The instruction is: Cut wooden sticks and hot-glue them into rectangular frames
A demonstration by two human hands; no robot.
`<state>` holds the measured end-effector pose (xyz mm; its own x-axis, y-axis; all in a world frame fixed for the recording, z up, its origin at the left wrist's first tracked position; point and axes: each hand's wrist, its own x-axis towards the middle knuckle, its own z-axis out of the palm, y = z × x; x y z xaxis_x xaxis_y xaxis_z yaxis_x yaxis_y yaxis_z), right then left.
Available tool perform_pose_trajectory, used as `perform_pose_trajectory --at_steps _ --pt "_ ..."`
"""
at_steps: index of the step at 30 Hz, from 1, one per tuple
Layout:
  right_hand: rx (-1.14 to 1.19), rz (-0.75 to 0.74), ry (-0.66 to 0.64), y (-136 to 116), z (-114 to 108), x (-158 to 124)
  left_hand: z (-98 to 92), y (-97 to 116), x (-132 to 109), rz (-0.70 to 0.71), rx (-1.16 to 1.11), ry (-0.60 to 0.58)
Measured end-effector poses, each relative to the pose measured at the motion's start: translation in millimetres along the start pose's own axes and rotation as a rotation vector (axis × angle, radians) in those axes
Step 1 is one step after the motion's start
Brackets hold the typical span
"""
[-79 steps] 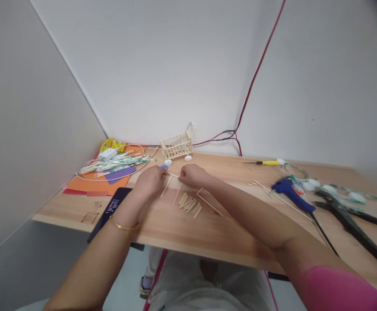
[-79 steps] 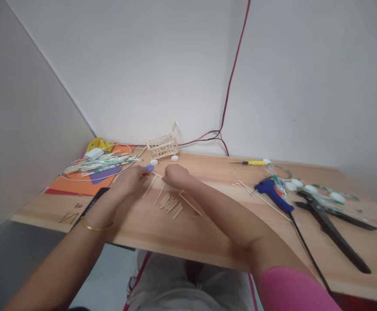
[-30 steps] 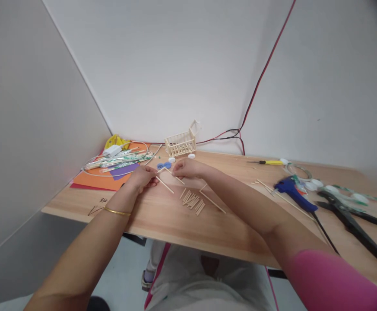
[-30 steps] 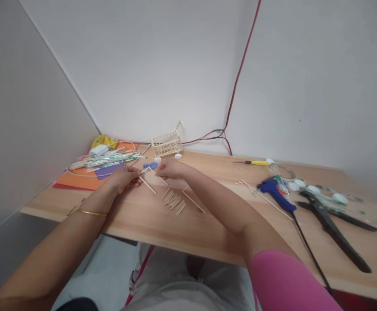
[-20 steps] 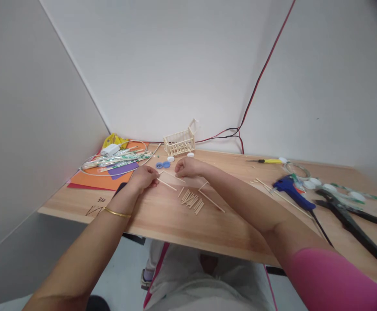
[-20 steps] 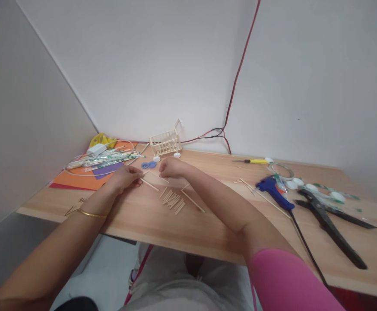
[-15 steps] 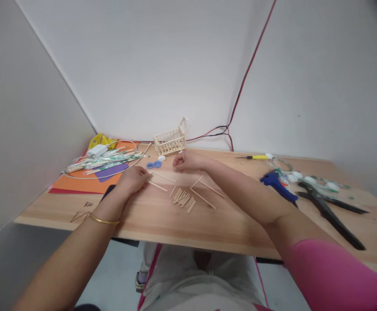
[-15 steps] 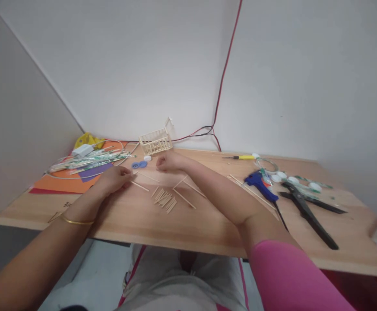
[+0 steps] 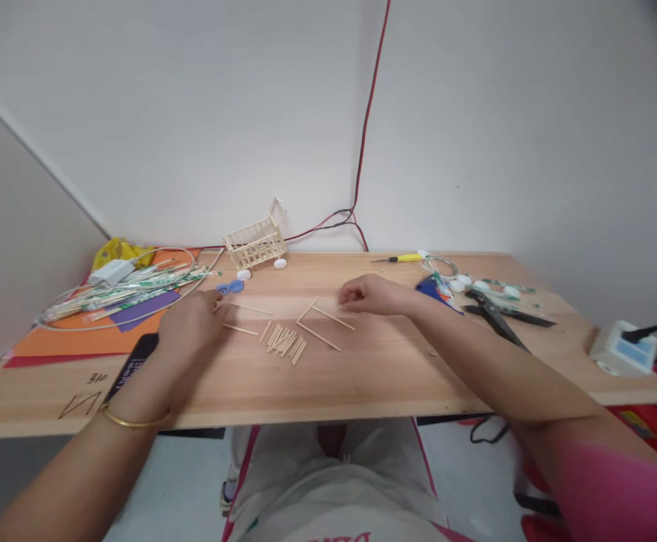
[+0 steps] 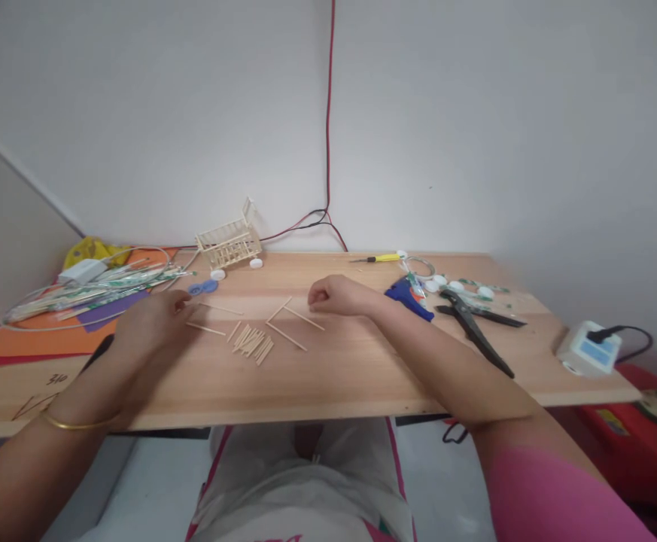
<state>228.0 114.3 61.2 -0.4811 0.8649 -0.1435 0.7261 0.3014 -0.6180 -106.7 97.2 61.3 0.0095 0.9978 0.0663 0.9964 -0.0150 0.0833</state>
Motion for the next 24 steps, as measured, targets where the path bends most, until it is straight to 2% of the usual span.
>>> perform_pose_trajectory --at_steps 4,7,10,15,24 --pt "-0.059 0.07 0.059 8 14 -20 13.3 50 -33 0.362 -0.127 0.121" --pt "-0.032 0.082 0.101 12 23 -26 28.6 91 -57 0.508 -0.166 0.06" --pt "-0.01 0.06 0.118 14 31 -26 42.0 116 -67 0.57 -0.176 0.056" --pt "-0.01 0.016 0.142 16 43 -24 51.6 126 -62 0.569 -0.127 0.089" --pt "-0.059 0.02 0.164 18 50 -21 53.8 129 -60 0.622 -0.156 0.058"
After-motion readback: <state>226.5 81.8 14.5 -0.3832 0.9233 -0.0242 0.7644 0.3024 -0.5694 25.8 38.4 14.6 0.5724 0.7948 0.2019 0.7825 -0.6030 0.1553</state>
